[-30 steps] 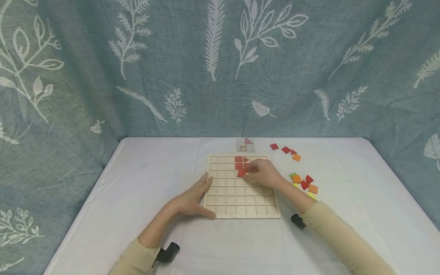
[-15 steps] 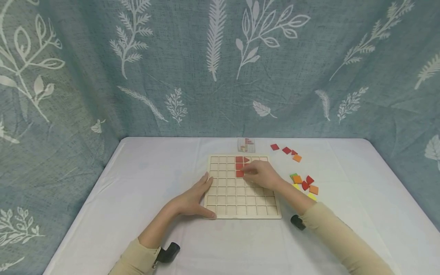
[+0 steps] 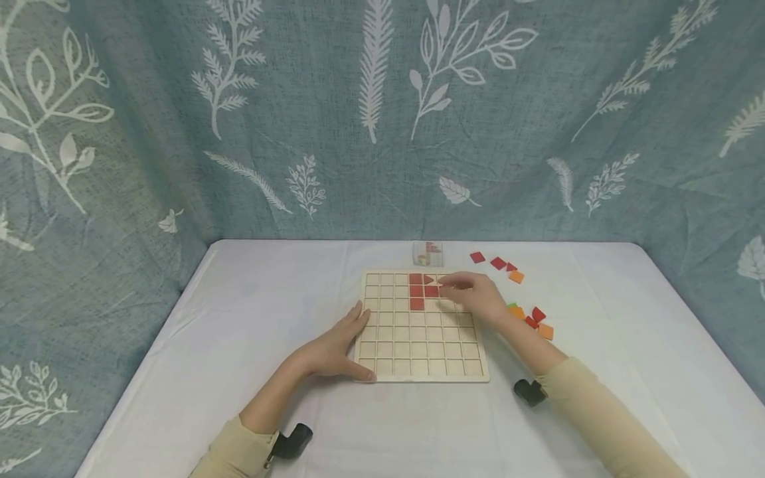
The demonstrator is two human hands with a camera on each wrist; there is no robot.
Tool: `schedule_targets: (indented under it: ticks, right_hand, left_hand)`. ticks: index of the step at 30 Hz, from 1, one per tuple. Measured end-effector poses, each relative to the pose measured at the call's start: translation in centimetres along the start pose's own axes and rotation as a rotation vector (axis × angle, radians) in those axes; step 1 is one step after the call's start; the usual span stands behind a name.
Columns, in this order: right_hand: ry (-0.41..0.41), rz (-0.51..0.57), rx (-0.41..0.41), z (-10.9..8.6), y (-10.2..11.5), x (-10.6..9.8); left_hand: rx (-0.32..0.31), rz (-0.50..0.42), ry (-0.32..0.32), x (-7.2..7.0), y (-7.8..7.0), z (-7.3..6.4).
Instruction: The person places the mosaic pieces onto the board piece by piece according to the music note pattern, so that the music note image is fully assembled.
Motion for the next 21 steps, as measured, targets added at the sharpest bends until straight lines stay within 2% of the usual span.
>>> schedule_targets:
  ticks: [5,7,11,14,16,21]
  right_hand:
    - [-0.075,0.102,0.098,0.1,-1.1,-1.7]
    - [-0.109,0.105,0.115,0.2,-1.6,-2.5]
    - [-0.178,0.049,0.15,0.6,-2.6,-4.4]
    - [-0.218,0.02,0.209,0.9,-3.3,-5.6]
    - [-0.234,0.006,0.239,1.0,-3.6,-6.3]
    - [-0.235,-0.091,0.248,1.3,-4.2,-7.4]
  left_hand:
    - [-0.008,0.001,-0.005,0.0,0.0,-0.1]
    - [-0.005,0.001,-0.006,0.0,0.0,-0.1]
    - [0.0,0.001,-0.003,0.0,0.0,-0.2]
    - [-0.004,0.009,-0.001,0.1,-0.1,-0.2]
    - [-0.008,0.011,-0.004,0.1,0.0,-0.2]
    - [-0.01,0.006,-0.009,0.2,0.0,-0.3]
Point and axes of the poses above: each hand's wrist, its own z-axis towards the middle knuckle, its own x-axis out of the palm, y = z × x, the point moved 1 cm from there along z, towards the middle knuckle, and after that the axes turned 13 degrees about -x, right-handed, at the moved point
